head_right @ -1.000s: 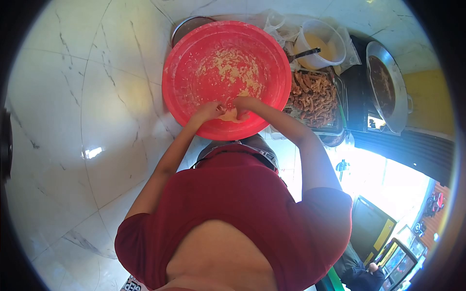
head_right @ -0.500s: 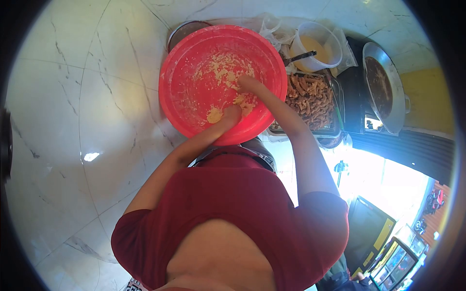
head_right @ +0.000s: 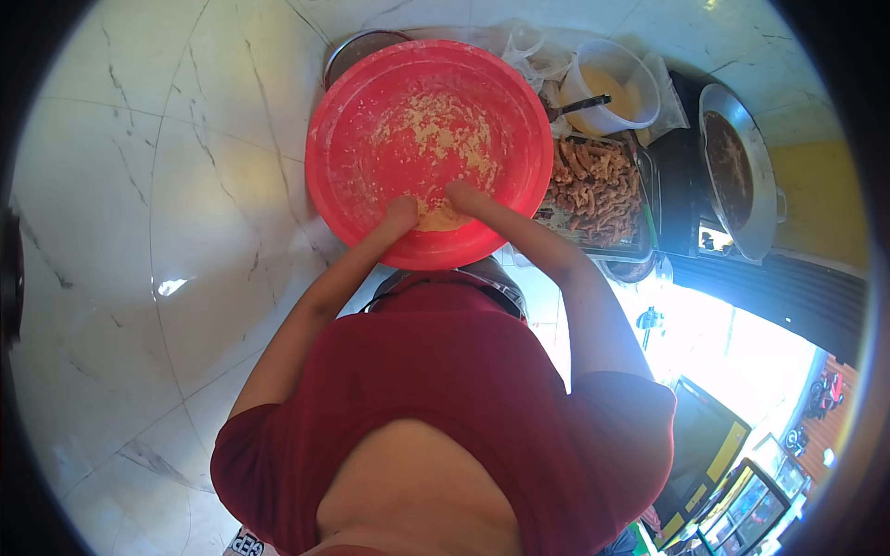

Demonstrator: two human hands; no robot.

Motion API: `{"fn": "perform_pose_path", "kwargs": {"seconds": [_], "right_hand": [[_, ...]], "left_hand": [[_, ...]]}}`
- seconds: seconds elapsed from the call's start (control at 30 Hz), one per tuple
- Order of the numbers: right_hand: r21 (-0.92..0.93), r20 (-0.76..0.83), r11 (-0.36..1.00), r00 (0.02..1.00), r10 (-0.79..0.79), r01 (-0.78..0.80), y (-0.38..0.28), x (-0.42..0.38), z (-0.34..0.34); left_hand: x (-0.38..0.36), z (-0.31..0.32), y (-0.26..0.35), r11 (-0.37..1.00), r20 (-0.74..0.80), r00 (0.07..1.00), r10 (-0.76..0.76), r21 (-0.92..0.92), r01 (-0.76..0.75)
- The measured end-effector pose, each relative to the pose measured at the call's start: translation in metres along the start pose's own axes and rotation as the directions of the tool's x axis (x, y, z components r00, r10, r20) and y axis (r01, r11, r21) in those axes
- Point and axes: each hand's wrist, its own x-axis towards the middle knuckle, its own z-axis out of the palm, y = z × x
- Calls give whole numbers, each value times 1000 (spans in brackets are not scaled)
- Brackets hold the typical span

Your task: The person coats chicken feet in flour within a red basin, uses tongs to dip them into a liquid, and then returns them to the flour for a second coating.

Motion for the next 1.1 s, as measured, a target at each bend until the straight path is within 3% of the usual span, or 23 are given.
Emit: {"fn": "perform_pose_path", "kwargs": {"seconds": [0.03,0.13,0.2,0.33,0.4,0.5,0.53,0.6,0.7,0.73,0.8,0.83,0.93,1.0,1.1], "right_hand": [[-45,61,999,998,-1,3,-13,-2,-5],[67,-12,993,996,94,-93,-26,4,7],[75,124,984,980,153,-163,-22,11,2],[171,361,929,898,252,-329,-15,13,-11],[153,199,950,950,240,-272,-18,4,-15],[164,46,959,973,224,-229,-24,0,-9],[177,11,959,975,223,-221,-24,1,-6],[220,144,945,966,213,-241,-28,6,-6],[293,289,900,928,237,-322,-23,13,-5],[317,328,879,911,249,-355,-21,13,-7],[568,420,671,869,260,-476,-13,-1,-25],[665,467,533,848,251,-524,-10,-8,-34],[460,404,846,912,69,-268,13,-8,-41],[364,287,900,948,138,-241,21,-9,-38],[143,-4,966,975,220,-218,23,-6,-37]], "left_hand": [[1,2,5,1000,4,1000,14,-10,-14],[5,6,12,995,34,997,73,-67,-71],[8,5,11,982,75,988,136,-143,-124],[6,7,8,985,68,998,14,-171,-2],[6,11,8,984,-25,996,-80,-162,75],[11,20,7,998,-94,993,-69,-15,68],[18,22,6,995,38,999,-25,-91,29],[27,17,3,968,285,954,89,-250,-16],[19,6,10,943,121,937,327,17,-331],[29,16,1,906,209,908,363,-305,-293],[46,33,-27,589,319,808,495,-807,-43],[46,25,-33,660,294,821,489,-741,-128],[39,6,-36,764,203,840,503,-560,-322],[29,-8,-30,752,130,835,535,-525,-400],[10,-15,-22,652,30,816,578,-618,-439]]}}
